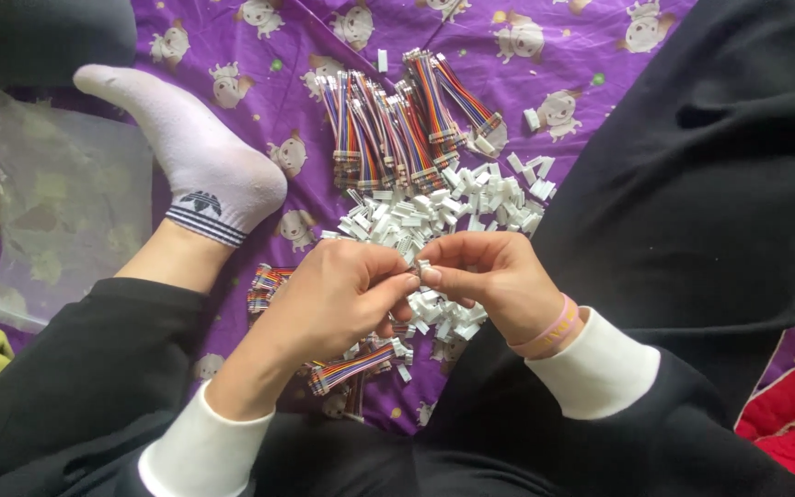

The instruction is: Manually attaching white plastic connectors to the ends of multi-colored ribbon cables.

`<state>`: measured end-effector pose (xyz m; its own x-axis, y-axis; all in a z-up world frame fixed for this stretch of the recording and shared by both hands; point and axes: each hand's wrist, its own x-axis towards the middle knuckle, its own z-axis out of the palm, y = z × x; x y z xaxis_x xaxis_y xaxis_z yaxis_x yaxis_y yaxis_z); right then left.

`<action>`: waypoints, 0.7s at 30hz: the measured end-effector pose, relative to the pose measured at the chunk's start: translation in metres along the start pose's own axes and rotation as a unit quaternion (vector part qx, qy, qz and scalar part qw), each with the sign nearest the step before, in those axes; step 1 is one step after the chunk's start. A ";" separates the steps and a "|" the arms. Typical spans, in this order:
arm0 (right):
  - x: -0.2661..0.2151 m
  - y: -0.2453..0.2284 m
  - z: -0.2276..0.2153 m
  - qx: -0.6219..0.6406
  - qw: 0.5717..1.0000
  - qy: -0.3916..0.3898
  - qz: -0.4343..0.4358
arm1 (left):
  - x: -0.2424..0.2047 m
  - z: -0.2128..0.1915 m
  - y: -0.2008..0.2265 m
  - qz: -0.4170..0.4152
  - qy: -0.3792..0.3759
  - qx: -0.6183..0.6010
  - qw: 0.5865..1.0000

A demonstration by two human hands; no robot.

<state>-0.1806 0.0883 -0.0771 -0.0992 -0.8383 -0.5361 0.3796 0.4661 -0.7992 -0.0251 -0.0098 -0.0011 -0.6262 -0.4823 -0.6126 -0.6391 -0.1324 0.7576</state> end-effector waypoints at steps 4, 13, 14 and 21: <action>-0.002 -0.006 0.000 0.032 0.999 0.003 0.007 | -0.001 0.000 -0.001 0.022 -0.005 -0.052 0.998; -0.004 -0.014 0.001 0.097 0.995 -0.014 0.025 | -0.001 -0.004 -0.014 0.037 0.028 -0.183 0.982; -0.005 -0.015 0.002 0.103 0.994 -0.012 0.026 | -0.001 -0.003 -0.013 0.039 0.030 -0.168 0.985; -0.005 -0.017 0.003 0.101 0.994 -0.017 0.024 | 0.002 0.000 -0.015 0.057 0.060 -0.125 0.989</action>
<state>-0.1838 0.0838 -0.0595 -0.0470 -0.8273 -0.5599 0.5604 0.4421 -0.7004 -0.0169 -0.0093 -0.0139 -0.6205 -0.6037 -0.5006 -0.4276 -0.2747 0.8612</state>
